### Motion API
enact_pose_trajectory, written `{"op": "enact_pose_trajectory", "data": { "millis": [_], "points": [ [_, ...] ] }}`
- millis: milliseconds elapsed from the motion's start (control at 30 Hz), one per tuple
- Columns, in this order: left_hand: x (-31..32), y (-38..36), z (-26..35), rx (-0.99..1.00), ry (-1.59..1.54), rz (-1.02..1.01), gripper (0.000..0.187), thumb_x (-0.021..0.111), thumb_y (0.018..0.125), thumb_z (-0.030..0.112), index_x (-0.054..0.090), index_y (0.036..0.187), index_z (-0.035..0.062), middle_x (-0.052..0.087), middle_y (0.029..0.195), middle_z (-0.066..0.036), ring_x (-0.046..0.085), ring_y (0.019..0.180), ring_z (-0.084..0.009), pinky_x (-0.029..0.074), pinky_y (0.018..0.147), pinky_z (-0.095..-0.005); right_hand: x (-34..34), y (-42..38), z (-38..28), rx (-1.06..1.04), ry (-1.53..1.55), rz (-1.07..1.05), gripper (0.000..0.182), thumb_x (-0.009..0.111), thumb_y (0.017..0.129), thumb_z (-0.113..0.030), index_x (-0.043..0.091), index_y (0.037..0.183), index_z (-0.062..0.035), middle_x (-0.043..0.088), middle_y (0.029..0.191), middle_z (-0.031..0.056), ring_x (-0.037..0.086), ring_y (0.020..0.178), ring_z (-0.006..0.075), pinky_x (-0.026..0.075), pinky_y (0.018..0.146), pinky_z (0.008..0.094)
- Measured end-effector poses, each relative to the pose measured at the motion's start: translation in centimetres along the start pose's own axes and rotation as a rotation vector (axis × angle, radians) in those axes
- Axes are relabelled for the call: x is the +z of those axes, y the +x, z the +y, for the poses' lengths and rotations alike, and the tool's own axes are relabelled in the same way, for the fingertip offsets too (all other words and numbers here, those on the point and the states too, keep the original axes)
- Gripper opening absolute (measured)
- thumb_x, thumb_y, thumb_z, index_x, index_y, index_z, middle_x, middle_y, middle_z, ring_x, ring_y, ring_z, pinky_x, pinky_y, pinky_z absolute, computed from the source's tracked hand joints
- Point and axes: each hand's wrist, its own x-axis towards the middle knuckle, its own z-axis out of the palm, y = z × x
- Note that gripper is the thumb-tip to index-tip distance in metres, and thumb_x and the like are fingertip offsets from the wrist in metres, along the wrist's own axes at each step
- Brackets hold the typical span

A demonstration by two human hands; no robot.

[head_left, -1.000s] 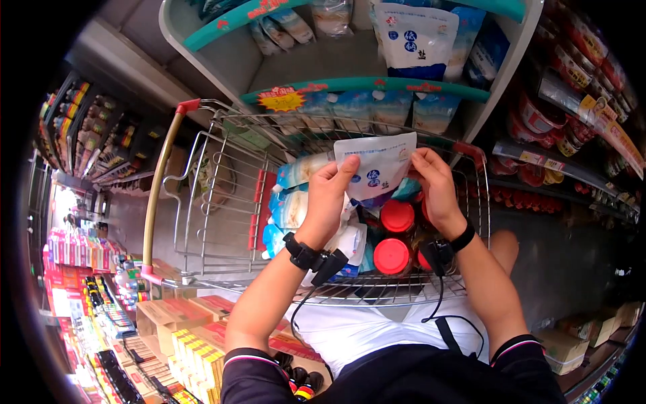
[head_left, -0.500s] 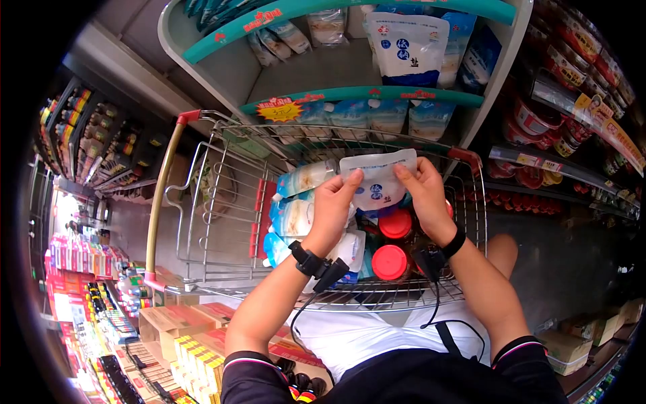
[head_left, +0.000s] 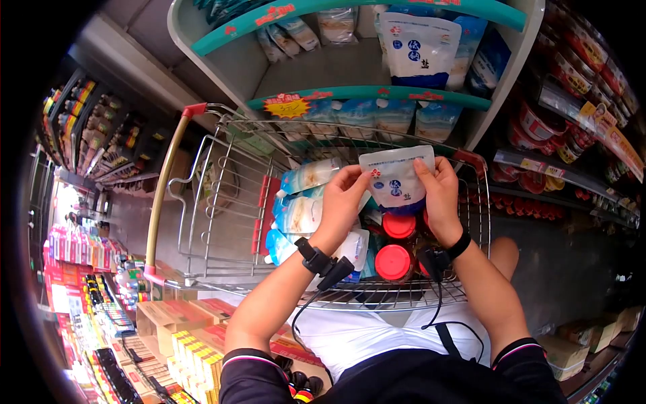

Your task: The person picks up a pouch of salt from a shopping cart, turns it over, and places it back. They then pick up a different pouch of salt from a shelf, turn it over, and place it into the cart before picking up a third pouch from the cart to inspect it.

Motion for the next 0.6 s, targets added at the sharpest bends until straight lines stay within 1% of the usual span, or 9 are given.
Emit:
{"op": "enact_pose_trajectory", "data": {
  "millis": [33, 133, 333, 433, 533, 600],
  "points": [
    [0.0, 0.1, 0.0, 0.011, -0.013, 0.012, 0.022, 0.063, 0.097, 0.018, 0.065, 0.111, 0.0011, 0.07, 0.105, -0.005, 0.065, 0.097, -0.0132, 0.049, 0.088, -0.0276, 0.0, 0.0, 0.0, 0.01, 0.001, -0.005, 0.021, 0.068, 0.095, -0.02, 0.055, 0.094, -0.0032, 0.063, 0.085, 0.0007, 0.056, 0.074, 0.0049, 0.046, 0.067, 0.0211],
    [0.4, -0.2, 1.0, 0.057, -0.107, 0.089, 0.022, 0.064, 0.096, 0.015, 0.062, 0.11, -0.0016, 0.066, 0.1, -0.003, 0.06, 0.093, -0.0085, 0.048, 0.084, -0.023, 0.1, -0.1, 0.1, 0.018, 0.009, -0.01, 0.022, 0.067, 0.096, -0.021, 0.055, 0.095, -0.003, 0.063, 0.085, 0.0007, 0.056, 0.074, 0.0049, 0.045, 0.067, 0.021],
    [0.4, -0.4, 2.0, 0.111, -0.047, 0.118, 0.023, 0.065, 0.097, 0.016, 0.061, 0.112, -0.0009, 0.065, 0.1, -0.003, 0.06, 0.093, -0.0087, 0.048, 0.083, -0.0227, 0.1, 0.0, -0.5, 0.047, -0.021, -0.032, 0.022, 0.067, 0.096, -0.022, 0.056, 0.096, -0.0026, 0.063, 0.087, 0.0009, 0.056, 0.075, 0.0049, 0.045, 0.068, 0.0209],
    [0.2, -0.3, 1.7, 0.092, -0.04, 0.115, 0.025, 0.065, 0.097, 0.017, 0.06, 0.114, -0.0005, 0.065, 0.098, -0.003, 0.06, 0.09, -0.0085, 0.048, 0.08, -0.0227, 0.0, 0.0, -0.7, 0.046, -0.036, -0.037, 0.022, 0.066, 0.096, -0.022, 0.056, 0.1, -0.0021, 0.063, 0.088, 0.0013, 0.056, 0.077, 0.0053, 0.045, 0.068, 0.021],
    [-0.1, -0.2, 1.8, 0.011, -0.099, 0.093, 0.025, 0.062, 0.098, 0.017, 0.06, 0.117, 0.0025, 0.065, 0.102, -0.002, 0.062, 0.093, -0.0105, 0.048, 0.082, -0.0257, 0.2, 0.1, -1.3, 0.01, -0.097, 0.008, 0.022, 0.065, 0.096, -0.02, 0.057, 0.103, -0.0011, 0.063, 0.089, 0.0013, 0.057, 0.079, 0.0066, 0.045, 0.07, 0.0214],
    [0.0, -0.4, 2.3, 0.06, -0.055, 0.089, 0.023, 0.061, 0.098, 0.017, 0.06, 0.118, 0.004, 0.066, 0.1, -0.003, 0.062, 0.091, -0.0101, 0.048, 0.078, -0.0257, 0.4, 0.1, -1.7, -0.033, -0.076, 0.017, 0.021, 0.065, 0.096, -0.016, 0.057, 0.107, -0.0007, 0.064, 0.092, 0.002, 0.058, 0.081, 0.008, 0.046, 0.074, 0.0222]
  ]
}}
